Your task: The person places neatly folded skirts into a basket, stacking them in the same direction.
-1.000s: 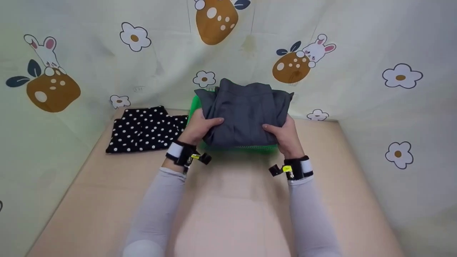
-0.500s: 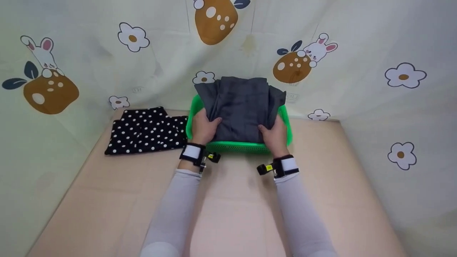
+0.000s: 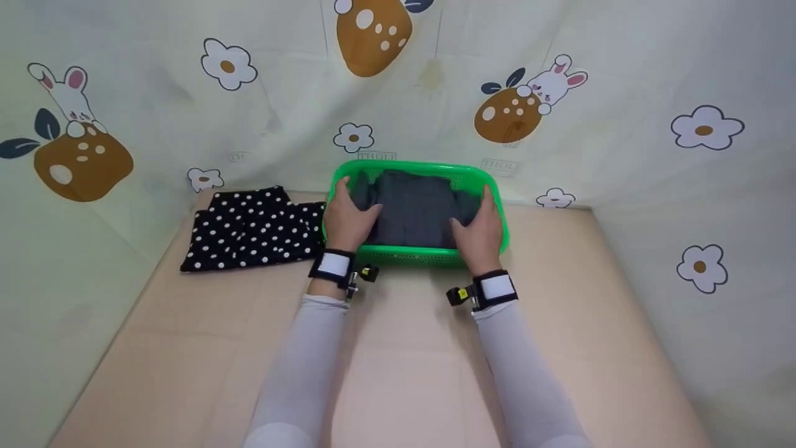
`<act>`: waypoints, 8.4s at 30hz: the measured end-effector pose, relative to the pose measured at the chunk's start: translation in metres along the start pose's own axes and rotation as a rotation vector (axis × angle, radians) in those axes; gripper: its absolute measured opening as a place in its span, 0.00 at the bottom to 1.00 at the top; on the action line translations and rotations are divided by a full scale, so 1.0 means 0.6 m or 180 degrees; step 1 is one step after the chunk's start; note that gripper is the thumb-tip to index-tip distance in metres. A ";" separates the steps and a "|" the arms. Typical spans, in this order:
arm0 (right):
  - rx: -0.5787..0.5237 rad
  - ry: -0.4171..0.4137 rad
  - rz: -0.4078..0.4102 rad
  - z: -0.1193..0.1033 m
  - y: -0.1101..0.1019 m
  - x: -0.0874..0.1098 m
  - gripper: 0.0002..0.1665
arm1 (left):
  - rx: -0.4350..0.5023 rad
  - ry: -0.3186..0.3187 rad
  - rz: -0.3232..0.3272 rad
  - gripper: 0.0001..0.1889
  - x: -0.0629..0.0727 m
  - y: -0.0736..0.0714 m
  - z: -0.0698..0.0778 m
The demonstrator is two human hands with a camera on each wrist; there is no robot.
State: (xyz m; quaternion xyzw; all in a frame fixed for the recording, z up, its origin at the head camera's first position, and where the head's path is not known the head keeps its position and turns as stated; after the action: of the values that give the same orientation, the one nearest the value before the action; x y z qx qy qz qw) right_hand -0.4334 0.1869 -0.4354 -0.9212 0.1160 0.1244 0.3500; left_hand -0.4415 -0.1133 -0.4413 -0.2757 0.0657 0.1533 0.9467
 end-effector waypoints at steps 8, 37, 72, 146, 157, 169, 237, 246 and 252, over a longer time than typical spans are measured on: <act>-0.0047 0.0055 -0.0036 0.004 -0.013 0.001 0.51 | 0.0004 0.0002 -0.0027 0.42 -0.004 -0.003 0.001; -0.0015 -0.0447 -0.0082 -0.080 -0.006 0.031 0.37 | -0.0450 0.0772 -0.0342 0.26 0.041 0.031 0.082; -0.0837 -0.2203 -0.0348 -0.365 0.157 0.215 0.20 | -0.1638 -0.0321 -0.0663 0.29 0.007 -0.290 -0.216; 0.1101 -0.2031 -0.2573 -0.116 0.179 0.338 0.06 | -0.1937 0.0110 -0.1563 0.21 0.307 -0.170 -0.153; 0.1247 -0.2013 -0.2445 -0.049 0.092 0.341 0.04 | -0.1891 0.0479 -0.1749 0.14 0.318 -0.070 -0.090; 0.1120 -0.1260 -0.2493 0.042 0.000 0.320 0.04 | -0.1848 0.1113 -0.2027 0.14 0.328 0.043 -0.016; -0.2571 0.1400 -0.2242 0.152 0.035 0.324 0.50 | 0.0823 -0.0787 -0.2127 0.30 0.329 0.032 -0.134; -0.2484 0.1299 -0.2152 0.153 0.029 0.314 0.49 | 0.0443 -0.0338 -0.2019 0.32 0.321 0.036 -0.123; -0.2483 0.1219 -0.2159 0.142 0.019 0.310 0.51 | 0.0483 -0.0279 -0.2012 0.30 0.323 0.038 -0.121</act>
State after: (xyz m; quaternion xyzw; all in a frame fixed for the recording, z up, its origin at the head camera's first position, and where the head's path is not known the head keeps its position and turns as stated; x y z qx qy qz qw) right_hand -0.2740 0.2124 -0.5617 -0.9745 -0.1804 -0.1314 -0.0242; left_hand -0.2690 -0.0848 -0.5540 -0.2042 -0.0528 -0.1417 0.9672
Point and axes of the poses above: each hand's wrist, its own x-axis away from the middle knuckle, its own y-axis out of the palm, z = x × y, the point moved 10 cm from there along -x, towards the middle knuckle, and after that the axes turned 3 degrees about -z, right-handed, at the moved point
